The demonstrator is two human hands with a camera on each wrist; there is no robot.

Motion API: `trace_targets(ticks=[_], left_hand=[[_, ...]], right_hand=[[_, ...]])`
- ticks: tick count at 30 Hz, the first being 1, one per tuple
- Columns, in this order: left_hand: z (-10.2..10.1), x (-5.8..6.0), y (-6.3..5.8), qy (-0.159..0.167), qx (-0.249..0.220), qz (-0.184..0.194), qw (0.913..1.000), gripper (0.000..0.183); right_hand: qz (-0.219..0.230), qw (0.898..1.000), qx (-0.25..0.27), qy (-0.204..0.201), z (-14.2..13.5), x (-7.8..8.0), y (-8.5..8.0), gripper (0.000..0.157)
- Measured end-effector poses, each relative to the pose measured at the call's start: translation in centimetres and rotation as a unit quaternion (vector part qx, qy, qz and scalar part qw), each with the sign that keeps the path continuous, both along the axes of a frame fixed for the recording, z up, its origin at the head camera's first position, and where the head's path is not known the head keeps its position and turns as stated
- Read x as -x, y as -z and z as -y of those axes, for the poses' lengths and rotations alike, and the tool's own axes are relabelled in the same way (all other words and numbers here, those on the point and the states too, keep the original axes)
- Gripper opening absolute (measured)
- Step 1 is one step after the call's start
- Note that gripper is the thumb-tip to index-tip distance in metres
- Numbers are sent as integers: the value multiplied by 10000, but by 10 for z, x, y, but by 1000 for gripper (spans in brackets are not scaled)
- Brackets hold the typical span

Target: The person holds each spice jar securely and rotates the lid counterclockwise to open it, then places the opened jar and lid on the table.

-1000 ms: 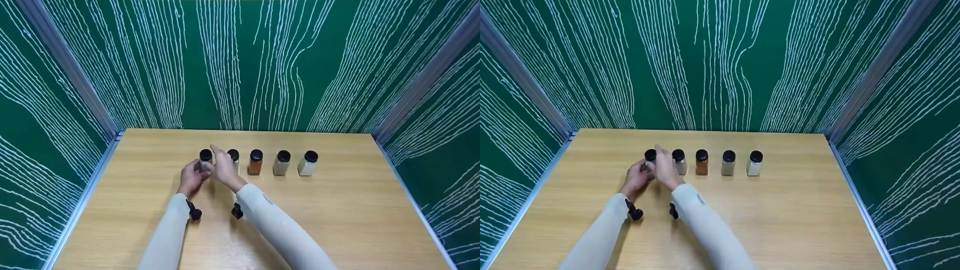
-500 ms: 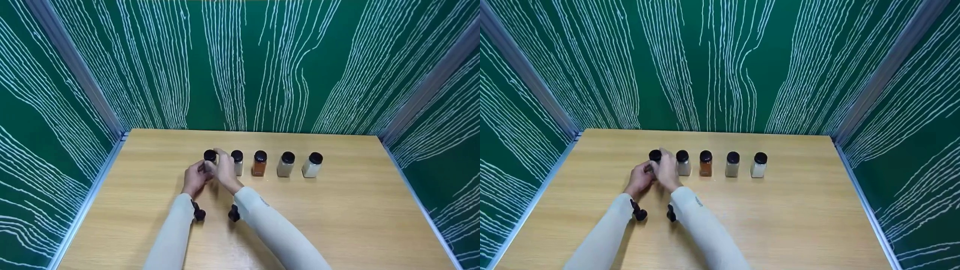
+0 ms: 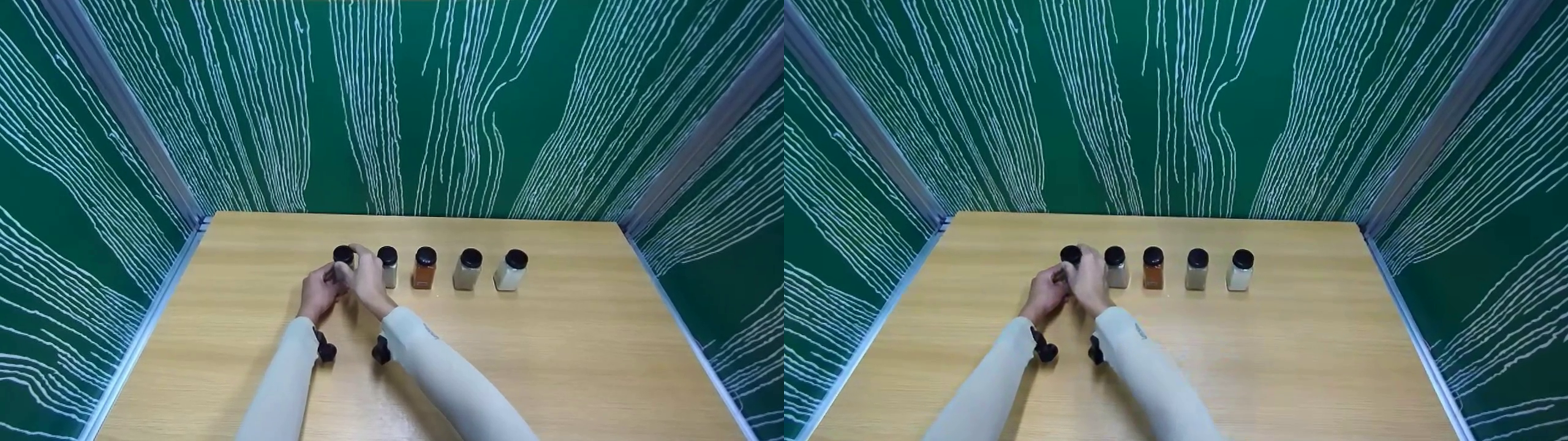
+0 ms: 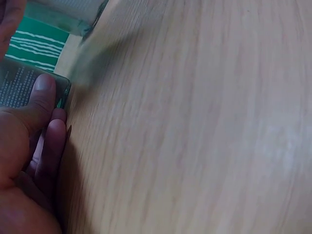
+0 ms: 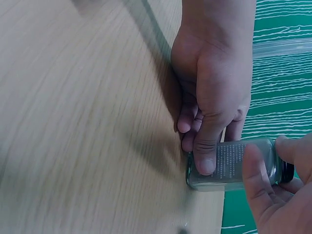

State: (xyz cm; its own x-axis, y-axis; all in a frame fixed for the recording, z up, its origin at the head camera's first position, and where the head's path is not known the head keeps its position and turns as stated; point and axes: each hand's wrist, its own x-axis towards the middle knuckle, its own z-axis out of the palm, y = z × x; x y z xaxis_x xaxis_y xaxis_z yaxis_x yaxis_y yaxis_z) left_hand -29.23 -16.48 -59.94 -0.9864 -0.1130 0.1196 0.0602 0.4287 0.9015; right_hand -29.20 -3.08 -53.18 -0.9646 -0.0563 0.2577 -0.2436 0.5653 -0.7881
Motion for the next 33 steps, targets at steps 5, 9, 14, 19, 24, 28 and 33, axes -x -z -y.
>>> trace_targets(ticks=[5,9,14,19,24,28,33], left_hand=[[0,0,0,20,216,-103,9997,35],[1,1,0,9,456,-291,9985,31],[0,0,0,-38,424,-261,9988,22],[-1,-1,-3,-8,119,-16,9999,19],[-2,-1,-3,21,-5,102,9999,29],[-2,-1,-3,32,-176,259,9995,37],[-2,-1,-1,17,-121,295,9995,39]], right_hand=[[-26,10000,-31,29,0,-1,0,45],[-102,9999,-42,49,0,-1,1,43],[-9,10000,8,78,1,-1,2,43],[48,9999,92,-7,1,-1,1,44],[-67,9996,170,-233,0,1,1,42],[79,9991,154,-392,0,2,1,42],[512,9974,129,-487,1,3,-1,47]])
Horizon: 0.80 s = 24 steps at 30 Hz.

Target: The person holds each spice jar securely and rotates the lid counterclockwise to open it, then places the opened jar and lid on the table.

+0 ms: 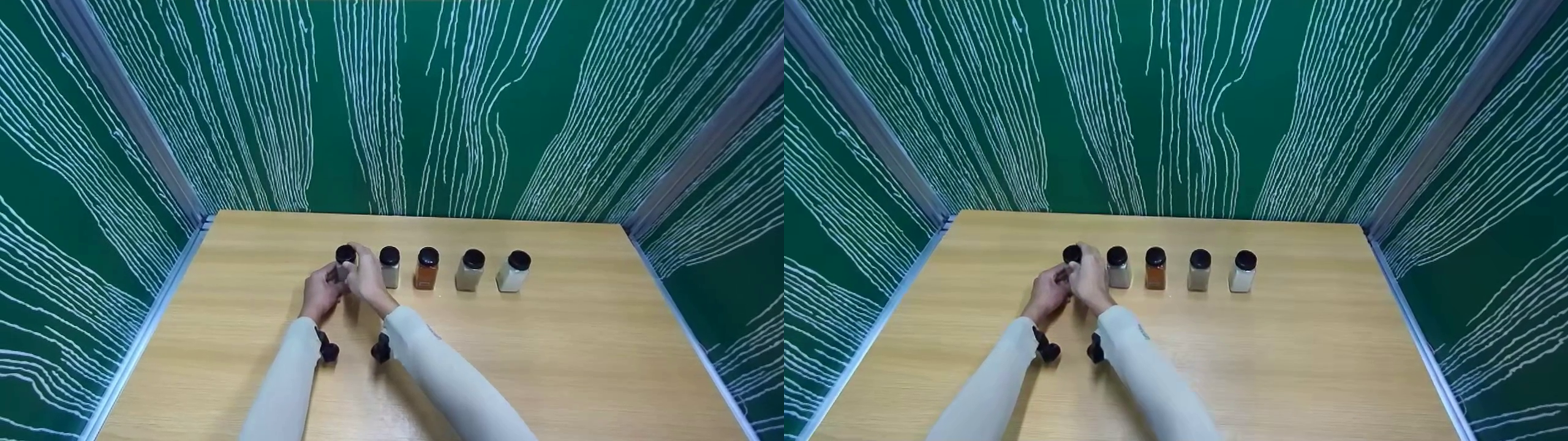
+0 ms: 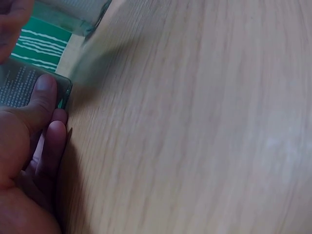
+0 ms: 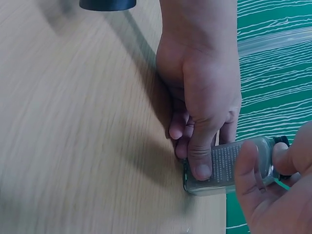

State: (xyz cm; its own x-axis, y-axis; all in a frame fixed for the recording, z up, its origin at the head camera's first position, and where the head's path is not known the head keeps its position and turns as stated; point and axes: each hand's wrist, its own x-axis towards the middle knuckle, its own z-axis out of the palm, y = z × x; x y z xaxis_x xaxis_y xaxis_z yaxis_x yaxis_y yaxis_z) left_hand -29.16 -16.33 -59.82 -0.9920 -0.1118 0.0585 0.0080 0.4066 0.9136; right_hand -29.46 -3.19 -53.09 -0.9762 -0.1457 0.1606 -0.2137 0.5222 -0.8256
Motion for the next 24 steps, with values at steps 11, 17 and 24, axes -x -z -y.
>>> trace_targets(ticks=[11,17,24], left_hand=[[4,4,4,-43,366,-301,9989,36],[3,4,7,-62,551,-414,9976,37],[0,4,4,-32,157,-139,9998,40]], right_hand=[[-270,9995,136,56,3,-5,1,62],[-571,9962,-73,648,7,-11,3,62],[-499,9936,-156,998,8,-12,4,53]])
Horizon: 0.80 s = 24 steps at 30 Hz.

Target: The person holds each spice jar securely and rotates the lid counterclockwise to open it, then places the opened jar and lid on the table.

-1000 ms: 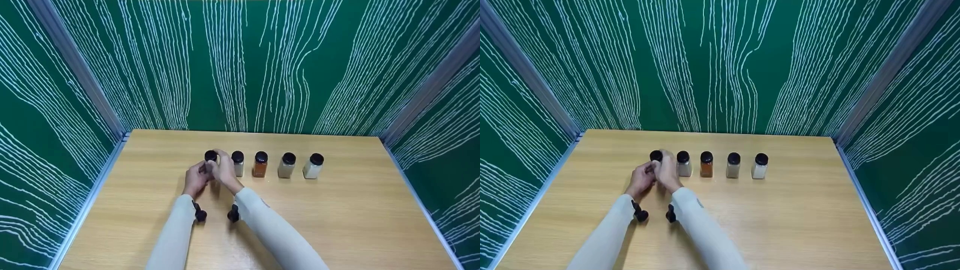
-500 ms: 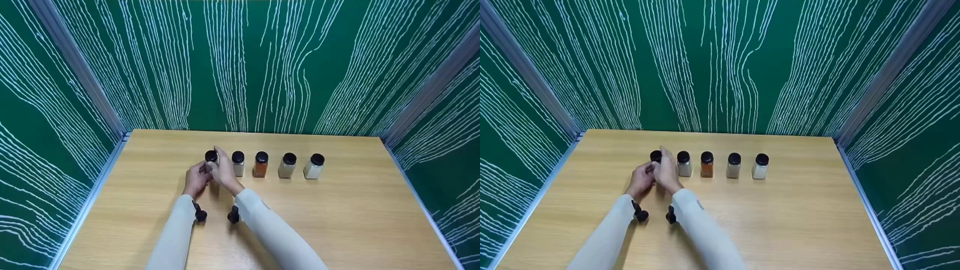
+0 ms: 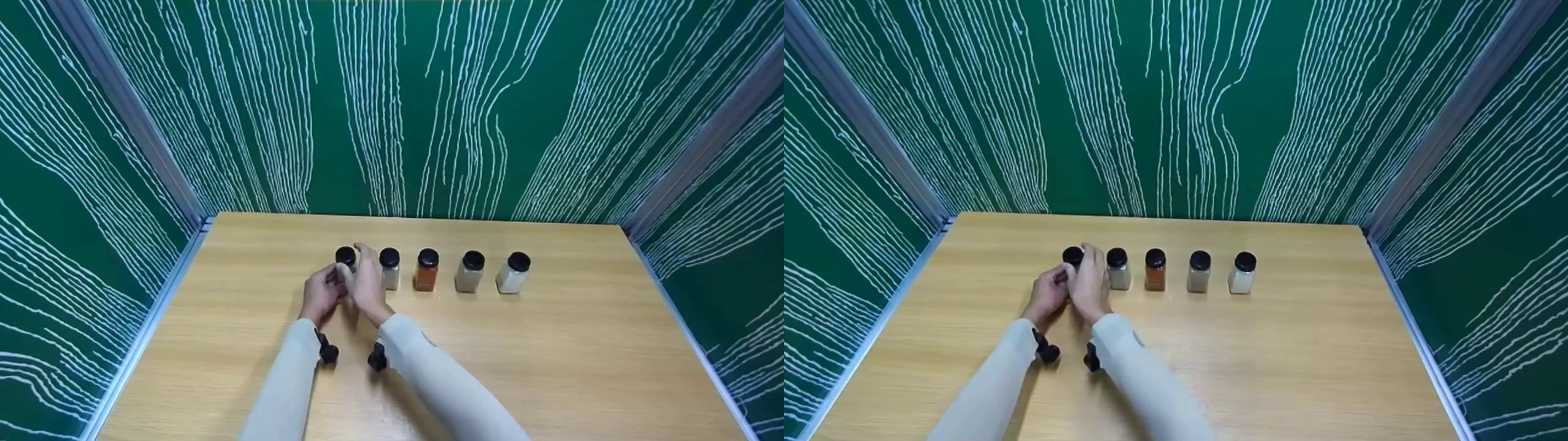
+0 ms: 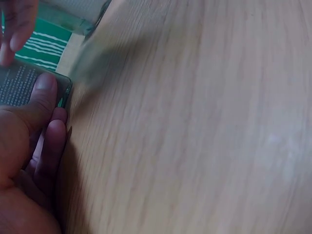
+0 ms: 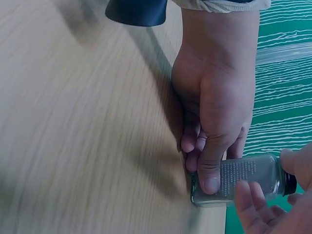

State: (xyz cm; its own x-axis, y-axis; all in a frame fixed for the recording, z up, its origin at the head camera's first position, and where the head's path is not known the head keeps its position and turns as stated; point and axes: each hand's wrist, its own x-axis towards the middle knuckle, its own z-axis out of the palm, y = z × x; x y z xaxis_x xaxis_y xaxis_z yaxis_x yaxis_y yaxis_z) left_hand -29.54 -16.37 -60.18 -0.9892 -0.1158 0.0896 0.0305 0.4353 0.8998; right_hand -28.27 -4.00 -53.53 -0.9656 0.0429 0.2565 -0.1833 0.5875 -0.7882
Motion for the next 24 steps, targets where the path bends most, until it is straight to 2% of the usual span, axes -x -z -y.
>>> trace_targets(ticks=[4,11,14,18,24], left_hand=[[0,-1,-1,-43,-183,90,9998,37],[1,-1,2,-78,732,-515,9960,21],[1,-1,1,-102,790,-587,9951,16],[2,0,-1,-97,692,-496,9963,13],[3,1,2,-28,256,-108,9996,32]], right_hand=[[-59,9999,-51,99,1,-3,1,48],[-339,9990,-256,137,4,-6,6,42],[-505,9985,-180,91,4,-6,7,40],[-521,9985,21,-142,5,-4,7,39],[-310,9984,234,-402,5,-3,7,42]])
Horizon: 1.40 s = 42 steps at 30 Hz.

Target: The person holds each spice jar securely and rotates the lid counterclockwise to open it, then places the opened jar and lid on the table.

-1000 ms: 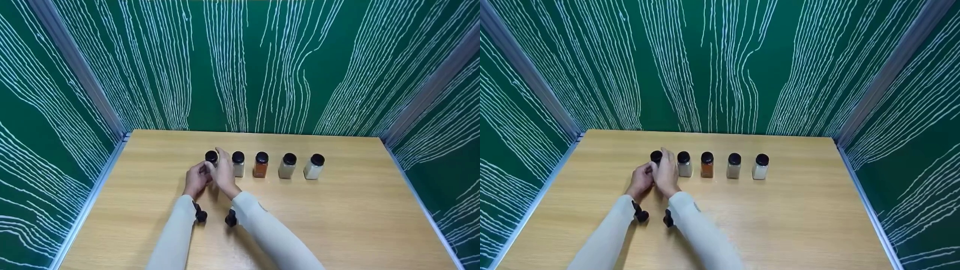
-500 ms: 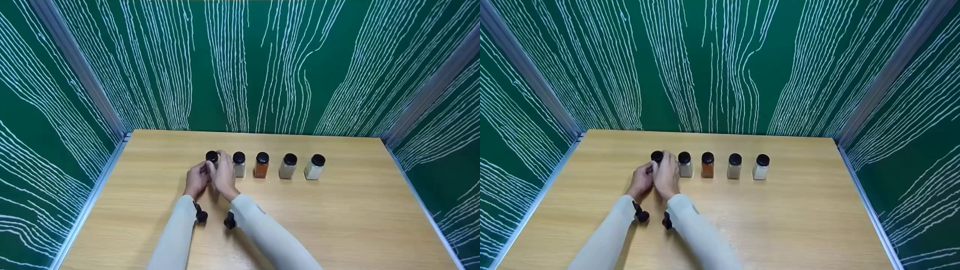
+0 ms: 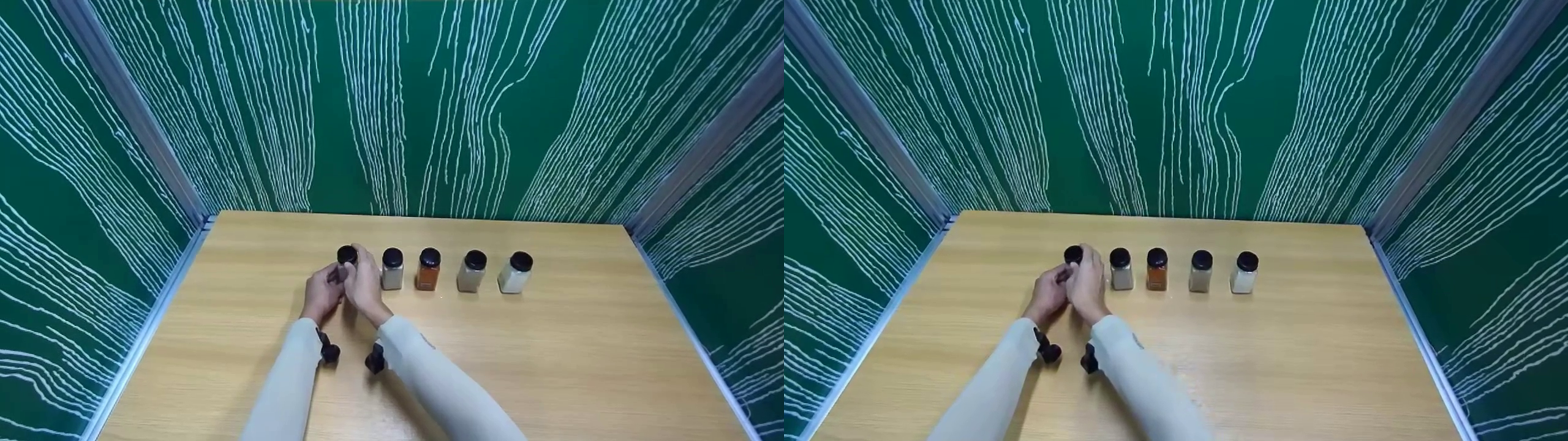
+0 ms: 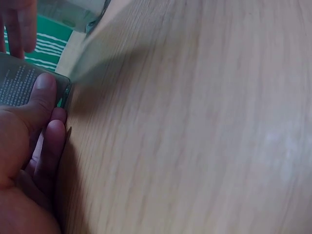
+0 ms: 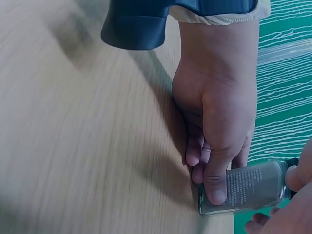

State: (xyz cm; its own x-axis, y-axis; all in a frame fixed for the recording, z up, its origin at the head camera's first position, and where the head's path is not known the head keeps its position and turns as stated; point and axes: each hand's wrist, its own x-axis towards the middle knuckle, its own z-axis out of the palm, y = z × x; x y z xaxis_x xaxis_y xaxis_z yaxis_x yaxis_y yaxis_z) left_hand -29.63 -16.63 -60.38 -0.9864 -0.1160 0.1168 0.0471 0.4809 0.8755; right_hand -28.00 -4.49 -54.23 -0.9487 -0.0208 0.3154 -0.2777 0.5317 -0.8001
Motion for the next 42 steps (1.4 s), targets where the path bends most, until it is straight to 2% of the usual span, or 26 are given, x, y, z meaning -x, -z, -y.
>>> trace_targets(ticks=[3,6,10,12,14,18,23,30,33,38,42], left_hand=[[0,1,1,11,-2,61,10000,28],[0,1,1,11,-2,56,10000,29],[1,-1,2,26,403,-409,9983,30],[1,-1,3,13,623,-672,9958,27],[0,-2,3,1,642,-764,9950,23],[-2,-3,3,-12,533,-635,9966,17],[-4,-4,2,-57,274,-356,9990,19],[-3,-4,1,24,398,-521,9978,28],[-3,-4,1,43,276,-454,9986,27],[-2,-3,0,26,34,-173,9998,26],[-2,-3,-2,-22,410,-433,9982,24]], right_hand=[[-28,9999,38,-95,0,1,1,43],[130,9997,141,-150,0,1,1,47],[458,9983,350,-109,1,-1,1,59],[449,9980,432,-80,2,-1,3,63],[417,9980,467,-45,1,-1,4,66],[362,9975,610,36,0,2,8,65],[345,9967,716,154,-3,4,11,53],[214,9979,615,38,-3,4,11,44],[125,9986,497,-97,-3,4,12,42],[222,9984,431,-304,-3,5,11,47],[487,9954,678,-477,-3,6,10,62]])
